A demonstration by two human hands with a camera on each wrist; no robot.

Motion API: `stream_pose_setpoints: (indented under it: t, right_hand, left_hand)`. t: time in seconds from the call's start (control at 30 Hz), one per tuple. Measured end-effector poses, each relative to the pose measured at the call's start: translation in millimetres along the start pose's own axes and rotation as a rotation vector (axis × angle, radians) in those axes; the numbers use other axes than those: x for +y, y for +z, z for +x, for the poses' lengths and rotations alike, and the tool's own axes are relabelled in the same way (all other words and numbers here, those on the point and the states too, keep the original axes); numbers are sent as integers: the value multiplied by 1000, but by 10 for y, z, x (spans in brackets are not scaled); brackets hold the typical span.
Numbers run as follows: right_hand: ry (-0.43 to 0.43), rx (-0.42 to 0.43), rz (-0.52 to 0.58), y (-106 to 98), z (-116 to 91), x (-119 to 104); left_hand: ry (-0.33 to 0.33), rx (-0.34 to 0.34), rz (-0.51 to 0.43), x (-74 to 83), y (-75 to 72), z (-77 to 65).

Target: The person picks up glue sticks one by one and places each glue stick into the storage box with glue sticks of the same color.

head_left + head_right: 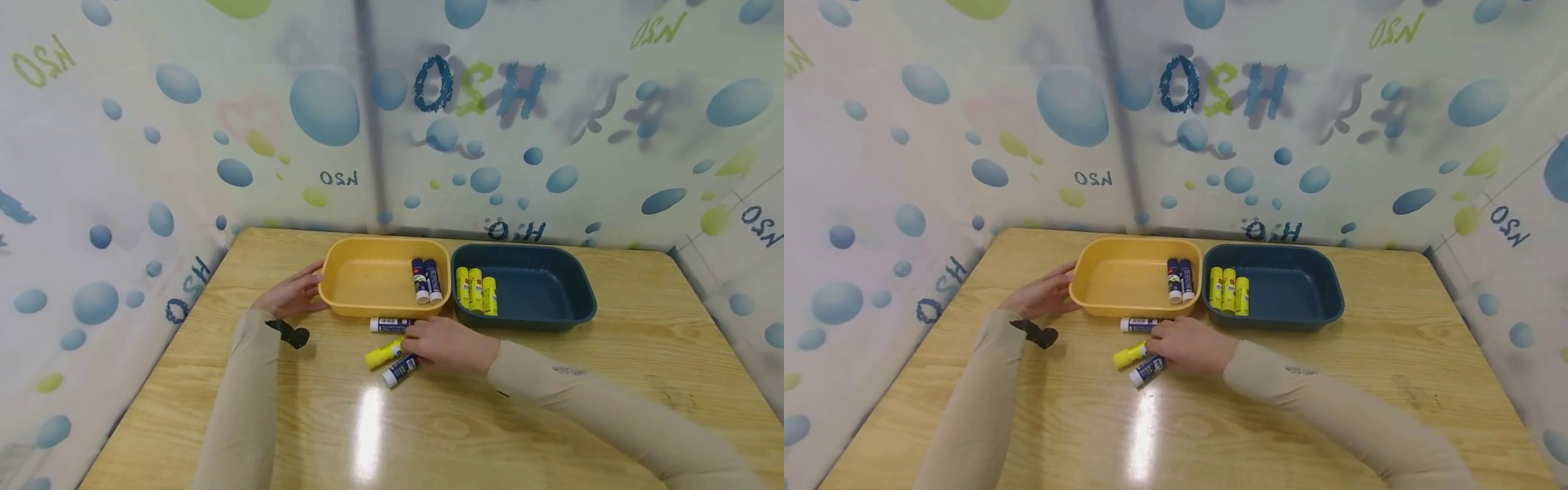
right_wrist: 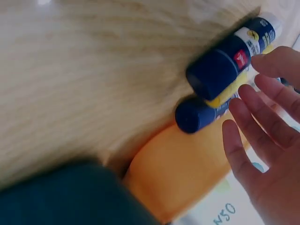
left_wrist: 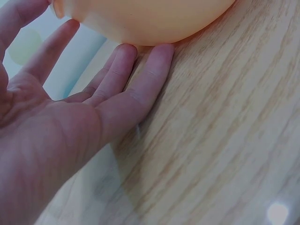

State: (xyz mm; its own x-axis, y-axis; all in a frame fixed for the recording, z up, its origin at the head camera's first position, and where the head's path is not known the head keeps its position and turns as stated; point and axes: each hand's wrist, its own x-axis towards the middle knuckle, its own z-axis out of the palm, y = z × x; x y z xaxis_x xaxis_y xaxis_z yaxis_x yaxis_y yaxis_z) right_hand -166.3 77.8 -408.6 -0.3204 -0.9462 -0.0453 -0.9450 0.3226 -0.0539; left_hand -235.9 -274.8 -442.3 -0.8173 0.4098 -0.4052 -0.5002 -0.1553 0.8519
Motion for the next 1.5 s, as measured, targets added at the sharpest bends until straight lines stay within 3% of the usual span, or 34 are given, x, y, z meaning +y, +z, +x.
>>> stream_pose_setpoints:
  t: [0.2,0.43,0.63,0.9,1.2,1.5]
  right_hand:
    - [2,-4,-46,83,74,-60]
    - [26,-70,-55,127,118,-134]
    - [8,-51,-120,144,116,-164]
    - [19,-58,-147,146,98,-181]
    - [1,-56,-178,151,79,-176]
    - [-5,-41,-200,175,71,-178]
  left_hand:
    - [21,-8,20,-54,-59,52]
    - [38,-32,53,-65,-60,61]
    - [51,-36,73,-68,-73,56]
    - [96,-126,84,-101,-133,43]
    - [44,-39,76,-87,-85,46]
    - [58,-49,100,-86,-89,39]
